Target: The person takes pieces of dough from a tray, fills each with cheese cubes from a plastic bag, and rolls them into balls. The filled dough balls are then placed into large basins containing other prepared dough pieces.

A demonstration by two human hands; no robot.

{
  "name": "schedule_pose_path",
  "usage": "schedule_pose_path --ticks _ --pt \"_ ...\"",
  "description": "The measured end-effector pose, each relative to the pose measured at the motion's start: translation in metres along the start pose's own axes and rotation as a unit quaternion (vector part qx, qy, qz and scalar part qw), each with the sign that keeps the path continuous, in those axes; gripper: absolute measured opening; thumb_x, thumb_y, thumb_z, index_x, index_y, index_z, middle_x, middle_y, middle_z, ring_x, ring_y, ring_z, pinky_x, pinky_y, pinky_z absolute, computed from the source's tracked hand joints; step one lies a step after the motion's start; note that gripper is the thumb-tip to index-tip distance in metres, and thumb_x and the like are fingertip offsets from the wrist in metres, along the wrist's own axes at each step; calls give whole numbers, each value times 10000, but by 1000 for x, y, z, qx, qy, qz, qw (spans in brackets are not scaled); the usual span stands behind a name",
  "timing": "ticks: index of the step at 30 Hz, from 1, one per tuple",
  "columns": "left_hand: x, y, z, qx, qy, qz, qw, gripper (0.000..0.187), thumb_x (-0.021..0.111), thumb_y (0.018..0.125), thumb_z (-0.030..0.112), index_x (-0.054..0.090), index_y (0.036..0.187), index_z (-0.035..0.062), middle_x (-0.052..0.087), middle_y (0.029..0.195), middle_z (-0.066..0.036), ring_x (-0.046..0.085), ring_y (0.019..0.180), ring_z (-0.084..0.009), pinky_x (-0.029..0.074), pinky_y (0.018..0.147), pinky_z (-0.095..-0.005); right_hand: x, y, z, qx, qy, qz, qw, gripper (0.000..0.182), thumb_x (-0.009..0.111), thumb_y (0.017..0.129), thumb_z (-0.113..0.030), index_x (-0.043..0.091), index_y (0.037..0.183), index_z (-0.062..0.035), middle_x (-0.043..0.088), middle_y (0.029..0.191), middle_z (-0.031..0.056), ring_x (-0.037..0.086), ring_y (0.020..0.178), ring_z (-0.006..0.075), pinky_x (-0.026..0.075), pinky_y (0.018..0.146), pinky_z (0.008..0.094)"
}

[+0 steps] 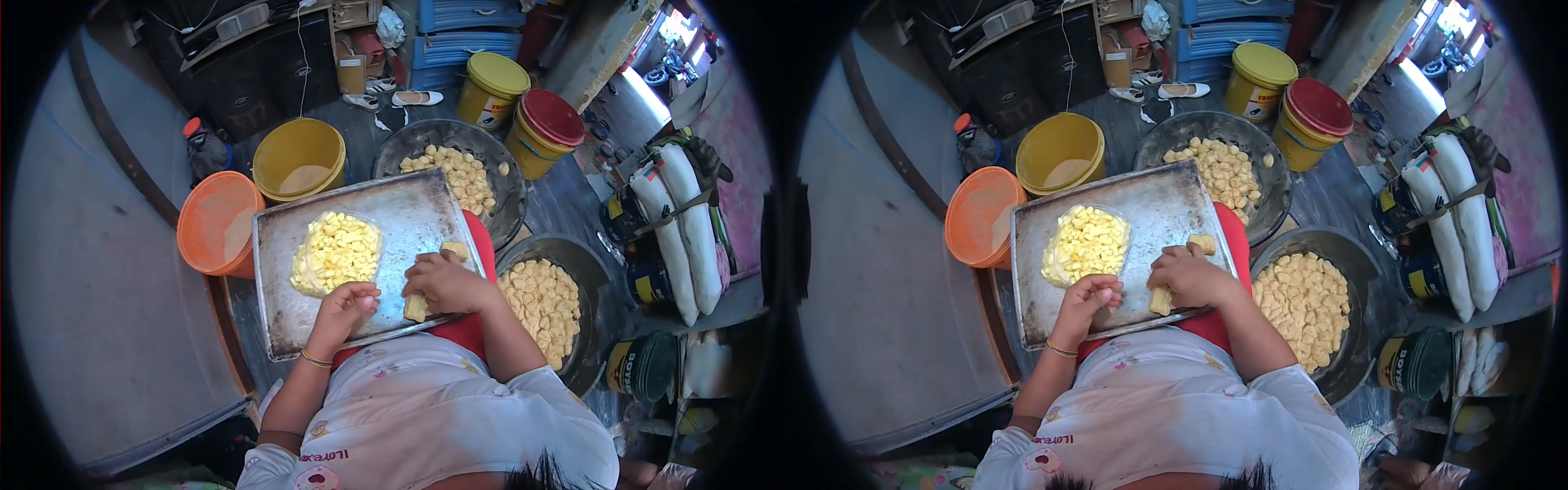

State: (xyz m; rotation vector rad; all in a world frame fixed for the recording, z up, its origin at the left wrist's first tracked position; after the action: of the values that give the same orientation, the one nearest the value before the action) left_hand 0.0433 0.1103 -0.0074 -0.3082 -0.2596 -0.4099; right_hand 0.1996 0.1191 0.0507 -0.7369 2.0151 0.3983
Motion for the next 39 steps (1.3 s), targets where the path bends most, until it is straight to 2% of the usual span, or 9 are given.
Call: schedule_pose_path --ticks 2,8,9,16,18,26,32,34,39 --pt "-4 0 0 0 -3 12 1000 270 578 880 91 559 1129 -12 610 1088 -108 599 886 -149 492 809 -283 14 8 -7 -13 -61 -36 997 306 688 681 -160 645 983 -137 590 1079 97 523 1085 277 316 968 390" --pt "15 -9 8 43 -37 1 998 372 619 855 112 488 1185 -2 595 1058 -88 602 886 -155 506 811 -302 -5 29 -14 117 340 80 930 259 674 799 -267 589 936 -64 605 815 74 615 832 231 466 728 354" --pt "10 -8 9 50 -56 21 997 388 627 848 117 475 1187 2 593 1049 -83 601 893 -156 512 804 -305 -4 36 -21 64 314 82 944 279 650 839 -294 591 974 -57 595 771 87 619 761 218 481 638 322" --pt "-41 -31 39 140 -143 155 967 212 507 825 18 511 1036 -7 596 961 -91 604 850 -163 531 765 -318 10 89 -29 -19 289 137 947 290 619 870 -234 596 1113 -77 568 966 89 583 858 196 467 716 310" --pt "-59 -42 47 175 -167 190 951 160 501 828 20 512 986 -2 606 929 -94 607 832 -167 539 741 -330 19 97 -17 45 263 111 957 267 630 848 -212 604 1084 -88 552 941 97 581 881 243 464 758 338" --pt "-77 -54 49 187 -158 251 936 109 545 852 52 519 951 13 609 916 -98 606 787 -162 543 713 -333 29 107 -49 -59 43 135 988 207 654 750 -142 638 949 -87 538 927 86 532 936 283 426 829 389" --pt "-72 -46 41 168 -159 262 937 94 564 848 28 533 935 13 615 887 -83 598 755 -139 514 712 -280 7 96 -35 -13 266 171 949 143 676 783 -138 666 898 -54 541 916 85 549 911 225 433 821 329" --pt "-64 -40 39 150 -156 231 949 103 566 847 15 535 944 8 619 876 -74 593 749 -122 499 705 -260 -1 91 -51 -98 387 146 905 118 685 790 -116 673 882 -43 534 911 74 550 888 196 434 802 299" --pt "-54 -34 38 141 -117 208 961 137 557 849 3 538 985 -5 628 907 -78 591 759 -105 495 702 -250 -9 84 -64 -113 314 168 928 240 689 761 -122 603 970 -41 525 904 86 547 829 210 452 748 321"
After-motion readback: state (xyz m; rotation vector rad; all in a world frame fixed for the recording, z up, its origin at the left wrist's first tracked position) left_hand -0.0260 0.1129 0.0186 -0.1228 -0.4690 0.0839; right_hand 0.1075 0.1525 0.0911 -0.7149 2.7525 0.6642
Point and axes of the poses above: each hand's wrist, its own y-axis towards the middle knuckle, its own x-axis out of the palm, z = x × y, the point moved 9 cm from there along y, towards the middle knuckle
